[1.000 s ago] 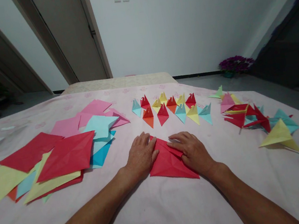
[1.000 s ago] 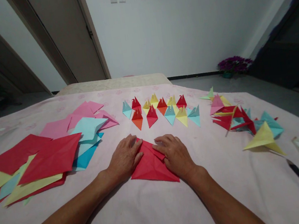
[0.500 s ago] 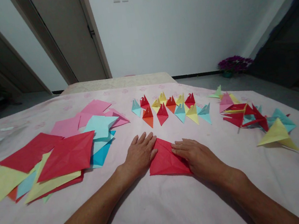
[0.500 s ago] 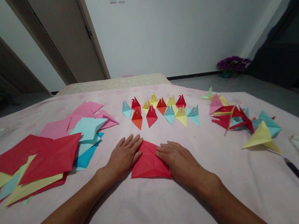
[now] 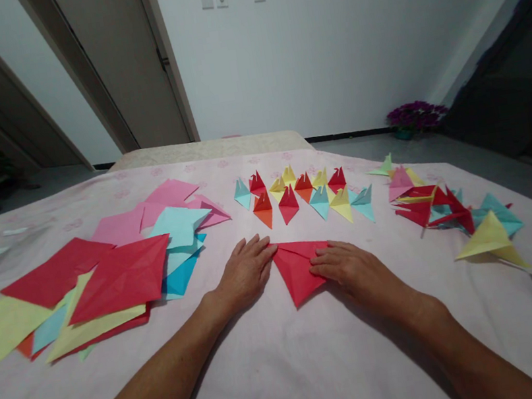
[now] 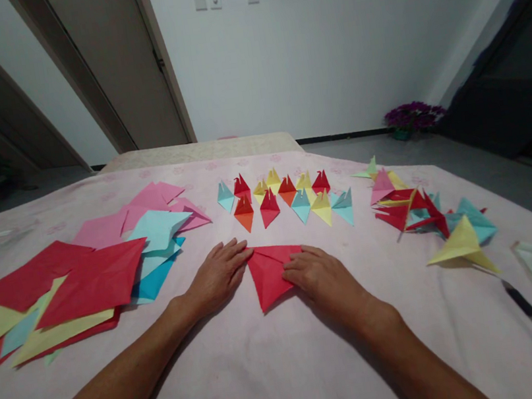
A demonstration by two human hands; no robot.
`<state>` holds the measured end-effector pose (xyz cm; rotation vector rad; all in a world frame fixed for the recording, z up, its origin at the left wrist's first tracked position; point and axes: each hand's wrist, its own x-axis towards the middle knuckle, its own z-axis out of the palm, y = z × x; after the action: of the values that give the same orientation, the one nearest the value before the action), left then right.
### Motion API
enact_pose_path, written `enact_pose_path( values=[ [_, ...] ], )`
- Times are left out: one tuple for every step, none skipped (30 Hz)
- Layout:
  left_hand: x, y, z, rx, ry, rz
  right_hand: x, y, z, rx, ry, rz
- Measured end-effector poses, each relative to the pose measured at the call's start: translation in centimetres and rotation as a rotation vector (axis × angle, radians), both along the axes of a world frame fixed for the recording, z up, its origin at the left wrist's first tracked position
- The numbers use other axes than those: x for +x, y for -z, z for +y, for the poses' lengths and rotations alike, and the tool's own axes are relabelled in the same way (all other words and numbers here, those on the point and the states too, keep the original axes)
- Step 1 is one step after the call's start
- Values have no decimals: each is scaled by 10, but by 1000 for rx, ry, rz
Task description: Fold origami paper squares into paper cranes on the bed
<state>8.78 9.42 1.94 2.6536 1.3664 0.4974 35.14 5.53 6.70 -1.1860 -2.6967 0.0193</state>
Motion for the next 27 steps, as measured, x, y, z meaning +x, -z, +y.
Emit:
enact_pose_path(
  values=[
    [2,-1,0,15,1,10,9,2,6,27,-7,10],
    [4,-2,-1,28,6,18,16,5,10,50,-3,21],
    [6,-2,-1,38,14,24,22,8,14,67,8,35],
    [7,-3,-1,44,24,27,26,12,15,85,24,59],
    [9,-3,-1,49,33,27,27,15,15,105,34,78],
    [10,-3,-1,54,41,24,27,17,15,117,39,89],
    [10,-3,0,58,49,17,25,19,13,122,33,99],
    [11,-2,0,63,56,6,22,20,11,117,15,106],
    [11,0,1,69,62,-9,18,21,9,109,-3,114],
    [11,2,2,76,68,-29,14,22,7,103,-19,125],
    [11,3,4,86,74,-51,10,22,5,99,-30,136],
    [10,5,6,96,78,-72,8,23,4,99,-29,149],
    [10,7,8,106,81,-91,5,25,3,105,-15,166],
    [10,8,11,113,81,-107,4,26,3,112,8,186],
    [10,8,13,114,78,-120,3,28,2,118,37,211],
    [10,8,16,110,73,-131,2,29,2,118,66,241],
    [10,7,18,99,66,-143,1,29,2,111,96,274],
    [10,6,20,84,59,-159,0,29,2,94,124,305],
    [10,5,22,66,55,-178,-1,28,2,70,153,330],
    [10,4,23,48,53,-200,-2,26,1,44,185,346],
    [10,3,24,31,55,-223,-4,24,1,20,222,352],
    [9,2,26,15,59,-243,-5,21,1,1,260,347],
    [9,2,27,0,63,-259,-6,19,1,-13,295,337],
    [8,1,28,-13,67,-274,-7,17,2,-23,324,324],
    [6,2,30,-27,73,-288,-8,15,2,-29,347,311],
    [5,2,31,-41,82,-302,-8,14,3,-36,366,301],
    [3,2,33,-55,91,-315,-7,14,3,-44,383,295]
  ],
)
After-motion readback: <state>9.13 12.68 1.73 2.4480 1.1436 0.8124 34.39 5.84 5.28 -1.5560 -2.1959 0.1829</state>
